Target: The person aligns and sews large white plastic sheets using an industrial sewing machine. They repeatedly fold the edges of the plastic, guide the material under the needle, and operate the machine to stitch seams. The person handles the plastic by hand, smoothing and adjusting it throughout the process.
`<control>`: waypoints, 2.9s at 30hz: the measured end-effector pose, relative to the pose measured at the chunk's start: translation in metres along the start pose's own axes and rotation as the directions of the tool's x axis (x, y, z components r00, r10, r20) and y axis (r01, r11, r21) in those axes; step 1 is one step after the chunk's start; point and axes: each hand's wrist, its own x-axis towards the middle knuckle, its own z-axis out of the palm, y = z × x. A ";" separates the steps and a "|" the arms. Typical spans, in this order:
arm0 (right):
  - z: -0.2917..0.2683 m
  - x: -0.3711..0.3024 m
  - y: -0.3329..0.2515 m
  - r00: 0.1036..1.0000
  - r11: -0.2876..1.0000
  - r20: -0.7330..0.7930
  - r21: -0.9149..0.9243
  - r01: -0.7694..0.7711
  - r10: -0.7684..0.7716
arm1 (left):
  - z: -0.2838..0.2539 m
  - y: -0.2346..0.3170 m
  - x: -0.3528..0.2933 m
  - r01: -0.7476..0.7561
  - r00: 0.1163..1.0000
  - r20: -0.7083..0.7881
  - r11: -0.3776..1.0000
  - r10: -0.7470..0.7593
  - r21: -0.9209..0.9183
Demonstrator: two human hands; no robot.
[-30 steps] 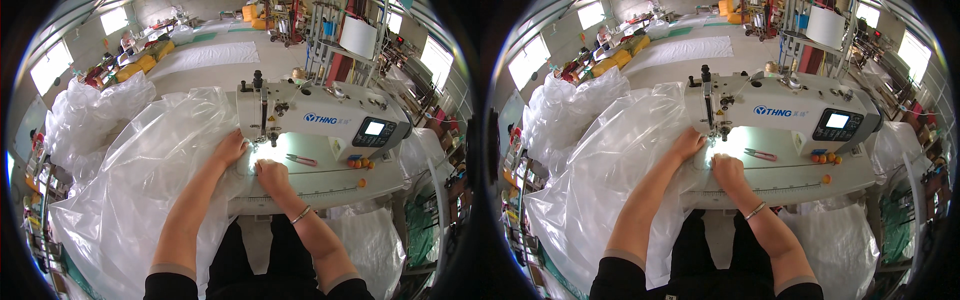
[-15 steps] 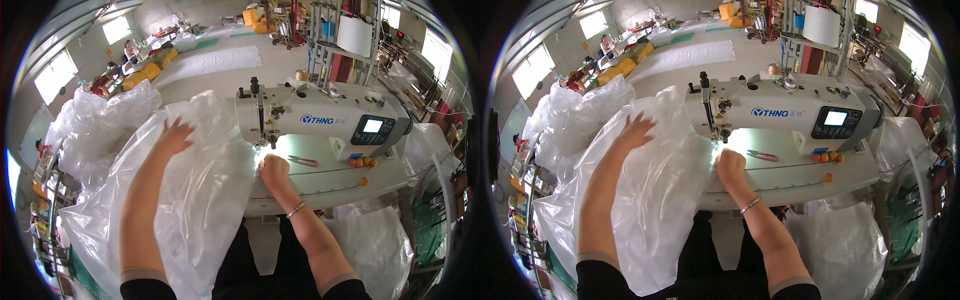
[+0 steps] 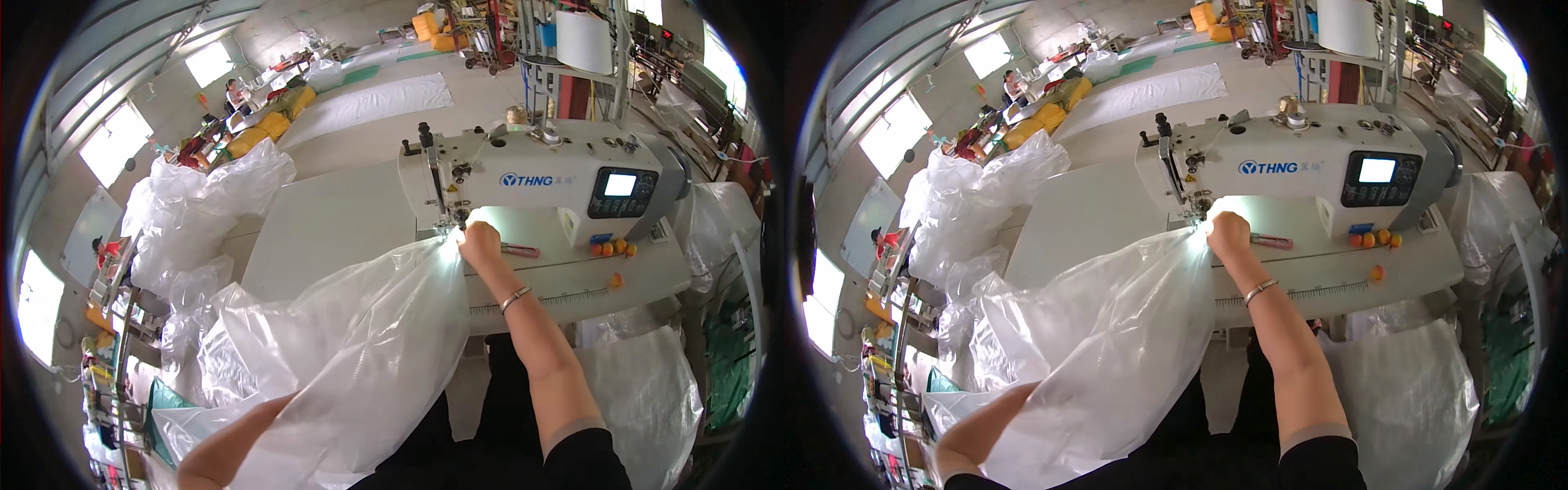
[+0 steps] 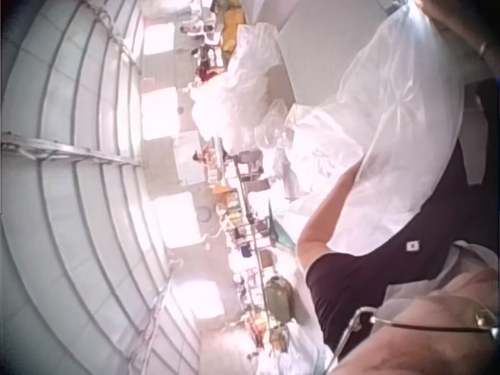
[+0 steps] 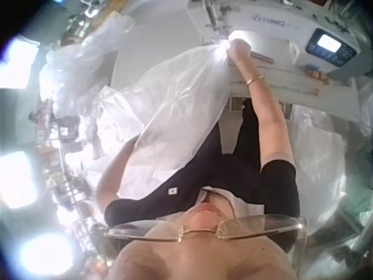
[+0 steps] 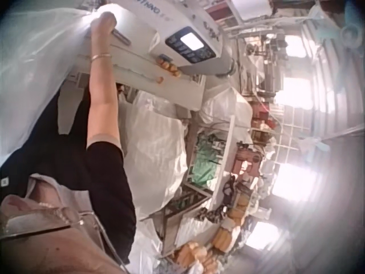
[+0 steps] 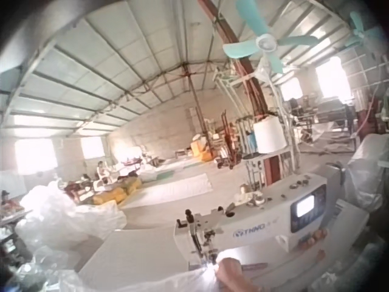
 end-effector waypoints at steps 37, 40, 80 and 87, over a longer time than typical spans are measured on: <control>-0.080 -0.156 -0.242 0.834 0.006 0.092 0.994 -0.106 -0.544 | 0.211 0.021 0.010 -0.240 0.801 -0.596 0.943 0.059 -0.229; -0.074 -0.152 -0.206 0.742 0.332 0.384 0.915 -0.228 -0.550 | 0.146 -0.028 -0.036 -0.210 0.704 -0.705 0.924 -0.083 -0.319; -0.082 -0.180 -0.182 0.718 0.631 -0.064 0.426 0.648 -0.693 | -0.113 -0.039 -0.118 0.316 0.364 -0.851 0.810 0.378 0.494; -0.158 -0.201 -0.092 0.684 0.510 0.212 0.817 0.268 -0.698 | -0.096 -0.129 -0.125 0.526 0.452 -0.878 0.748 0.158 0.405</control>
